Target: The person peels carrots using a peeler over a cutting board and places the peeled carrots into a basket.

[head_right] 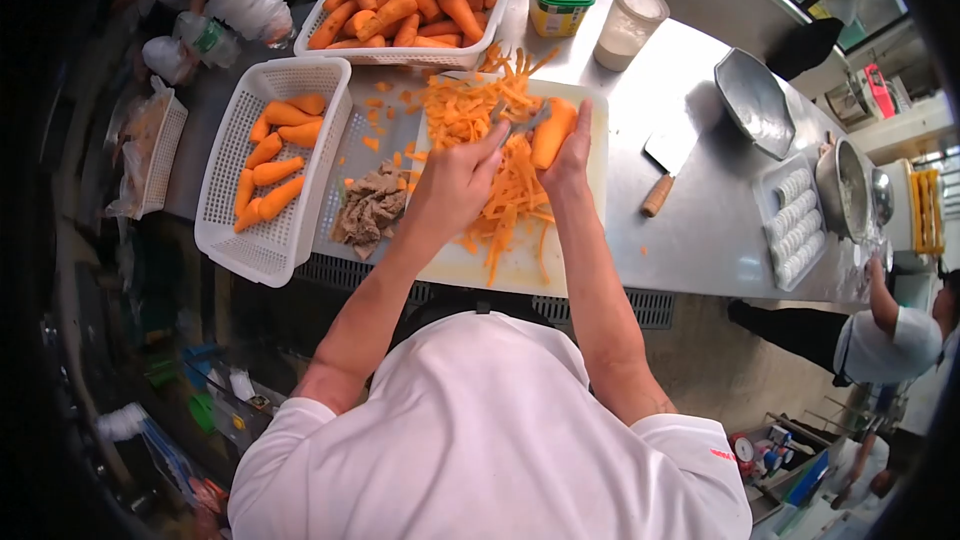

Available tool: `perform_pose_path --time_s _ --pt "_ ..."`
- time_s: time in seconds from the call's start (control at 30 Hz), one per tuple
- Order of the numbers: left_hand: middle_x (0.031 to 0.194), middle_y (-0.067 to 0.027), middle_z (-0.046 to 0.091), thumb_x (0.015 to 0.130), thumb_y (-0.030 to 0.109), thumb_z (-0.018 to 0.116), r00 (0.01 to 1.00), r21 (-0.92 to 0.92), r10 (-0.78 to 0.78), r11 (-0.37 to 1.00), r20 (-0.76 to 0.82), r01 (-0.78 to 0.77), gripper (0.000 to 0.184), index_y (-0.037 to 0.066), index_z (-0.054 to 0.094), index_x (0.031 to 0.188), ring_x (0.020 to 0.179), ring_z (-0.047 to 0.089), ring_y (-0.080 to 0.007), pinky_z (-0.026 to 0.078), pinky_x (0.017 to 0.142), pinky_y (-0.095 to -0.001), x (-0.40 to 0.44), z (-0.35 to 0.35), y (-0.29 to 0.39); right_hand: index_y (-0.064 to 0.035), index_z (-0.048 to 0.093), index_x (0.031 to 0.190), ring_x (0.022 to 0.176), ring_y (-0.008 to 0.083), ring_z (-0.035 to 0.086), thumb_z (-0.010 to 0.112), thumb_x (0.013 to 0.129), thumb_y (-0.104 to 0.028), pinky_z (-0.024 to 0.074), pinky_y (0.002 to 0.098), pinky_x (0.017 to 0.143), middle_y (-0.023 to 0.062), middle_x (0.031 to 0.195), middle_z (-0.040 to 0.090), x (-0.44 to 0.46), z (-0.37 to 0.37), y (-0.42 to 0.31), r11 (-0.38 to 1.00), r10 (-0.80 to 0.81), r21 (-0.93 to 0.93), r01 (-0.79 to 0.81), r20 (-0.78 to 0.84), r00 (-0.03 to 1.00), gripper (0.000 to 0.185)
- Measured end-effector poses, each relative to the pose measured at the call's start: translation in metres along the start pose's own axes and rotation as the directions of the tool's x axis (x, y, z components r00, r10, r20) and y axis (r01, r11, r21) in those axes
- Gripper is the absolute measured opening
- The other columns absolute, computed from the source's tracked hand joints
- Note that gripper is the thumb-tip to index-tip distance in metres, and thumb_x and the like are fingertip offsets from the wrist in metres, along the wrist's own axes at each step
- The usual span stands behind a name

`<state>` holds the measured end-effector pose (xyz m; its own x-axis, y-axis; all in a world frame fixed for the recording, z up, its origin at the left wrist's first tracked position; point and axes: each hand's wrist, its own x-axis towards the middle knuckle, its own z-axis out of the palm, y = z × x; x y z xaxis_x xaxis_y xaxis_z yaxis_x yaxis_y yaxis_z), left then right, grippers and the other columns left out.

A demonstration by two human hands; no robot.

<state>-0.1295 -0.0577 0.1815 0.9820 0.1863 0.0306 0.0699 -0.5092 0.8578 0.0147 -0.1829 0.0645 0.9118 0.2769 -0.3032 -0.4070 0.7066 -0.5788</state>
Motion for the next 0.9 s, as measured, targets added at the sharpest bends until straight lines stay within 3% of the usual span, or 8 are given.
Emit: perform_pose_path --time_s 0.1,0.17,0.3,0.4,0.5,0.57,0.7,0.9 --pt "0.082 -0.029 0.062 0.093 0.009 0.057 0.983 -0.039 0.113 0.992 -0.146 -0.12 0.036 0.001 0.061 0.127 0.072 0.065 -0.0392 0.05 0.066 -0.0404 0.017 0.021 -0.02 -0.0058 0.056 0.107 0.074 0.022 0.063 0.041 0.1 -0.059 0.0558 0.0326 0.065 0.0132 0.088 0.065 0.005 -0.002 0.01 0.989 0.146 -0.029 -0.144 0.122 0.982 0.055" --pt "0.082 -0.0294 0.062 0.093 0.009 0.057 0.986 0.167 0.147 0.977 -0.08 -0.132 0.035 0.001 0.061 0.127 0.073 0.066 -0.0388 0.05 0.066 -0.04 -0.006 0.034 -0.021 -0.0061 0.055 0.106 0.071 0.0216 0.062 0.044 0.099 -0.059 0.0553 0.0323 0.062 0.0125 0.087 0.064 0.006 0.006 0.009 0.993 0.084 0.074 -0.087 0.039 0.996 0.055" --pt "0.081 -0.0293 0.062 0.093 0.01 0.056 0.983 -0.014 0.094 0.996 0.159 -0.093 0.033 0.0 0.063 0.124 0.073 0.065 -0.0411 0.049 0.065 -0.0425 -0.045 0.009 -0.017 -0.0034 0.056 0.109 0.076 0.025 0.063 0.04 0.1 -0.059 0.0551 0.034 0.066 0.0136 0.087 0.063 0.014 -0.026 0.003 0.991 0.101 0.091 -0.103 0.023 0.995 0.059" --pt "0.083 -0.0299 0.062 0.093 0.01 0.056 1.0 0.021 0.018 1.0 0.017 -0.019 0.032 0.0 0.063 0.123 0.077 0.065 -0.0414 0.05 0.068 -0.0441 -0.006 -0.001 -0.003 -0.0056 0.054 0.11 0.072 0.022 0.062 0.039 0.102 -0.055 0.0559 0.0342 0.064 0.0116 0.087 0.063 0.002 -0.006 0.007 0.994 0.105 0.021 -0.105 -0.007 0.994 0.052" --pt "0.081 -0.0293 0.062 0.093 0.01 0.056 0.978 -0.012 0.141 0.989 -0.156 -0.144 0.033 0.0 0.063 0.124 0.075 0.066 -0.0406 0.05 0.068 -0.0444 0.019 0.024 -0.028 -0.0036 0.054 0.114 0.076 0.0223 0.063 0.036 0.104 -0.054 0.056 0.0339 0.068 0.0134 0.091 0.065 0.0 -0.005 0.017 0.99 0.107 -0.098 -0.103 0.045 0.993 0.054" --pt "0.081 -0.0287 0.062 0.094 0.01 0.056 0.99 0.187 0.13 0.975 -0.061 -0.117 0.033 0.0 0.062 0.125 0.074 0.066 -0.0389 0.05 0.067 -0.0426 -0.004 0.035 -0.026 -0.0018 0.054 0.115 0.076 0.0222 0.063 0.035 0.104 -0.054 0.0556 0.0327 0.067 0.0151 0.092 0.066 -0.005 0.014 0.011 0.999 0.044 0.025 -0.042 -0.088 0.995 0.057" --pt "0.079 -0.0282 0.061 0.094 0.011 0.056 0.981 0.026 0.137 0.99 0.138 -0.141 0.033 -0.001 0.062 0.124 0.07 0.065 -0.0398 0.049 0.065 -0.0429 -0.045 0.014 -0.022 -0.0024 0.056 0.113 0.08 0.0235 0.062 0.03 0.104 -0.055 0.0545 0.0329 0.071 0.0155 0.095 0.066 0.009 -0.015 0.0 1.0 0.011 0.009 -0.01 -0.06 0.998 0.059" --pt "0.075 -0.0283 0.06 0.093 0.012 0.058 0.982 -0.03 0.113 0.992 -0.154 -0.119 0.035 0.0 0.062 0.126 0.072 0.066 -0.0396 0.049 0.064 -0.0443 0.021 0.019 -0.018 -0.0025 0.056 0.112 0.076 0.0204 0.063 0.037 0.103 -0.055 0.0552 0.0315 0.066 0.0132 0.093 0.066 -0.005 0.004 0.01 0.99 0.137 -0.041 -0.135 0.049 0.989 0.056"
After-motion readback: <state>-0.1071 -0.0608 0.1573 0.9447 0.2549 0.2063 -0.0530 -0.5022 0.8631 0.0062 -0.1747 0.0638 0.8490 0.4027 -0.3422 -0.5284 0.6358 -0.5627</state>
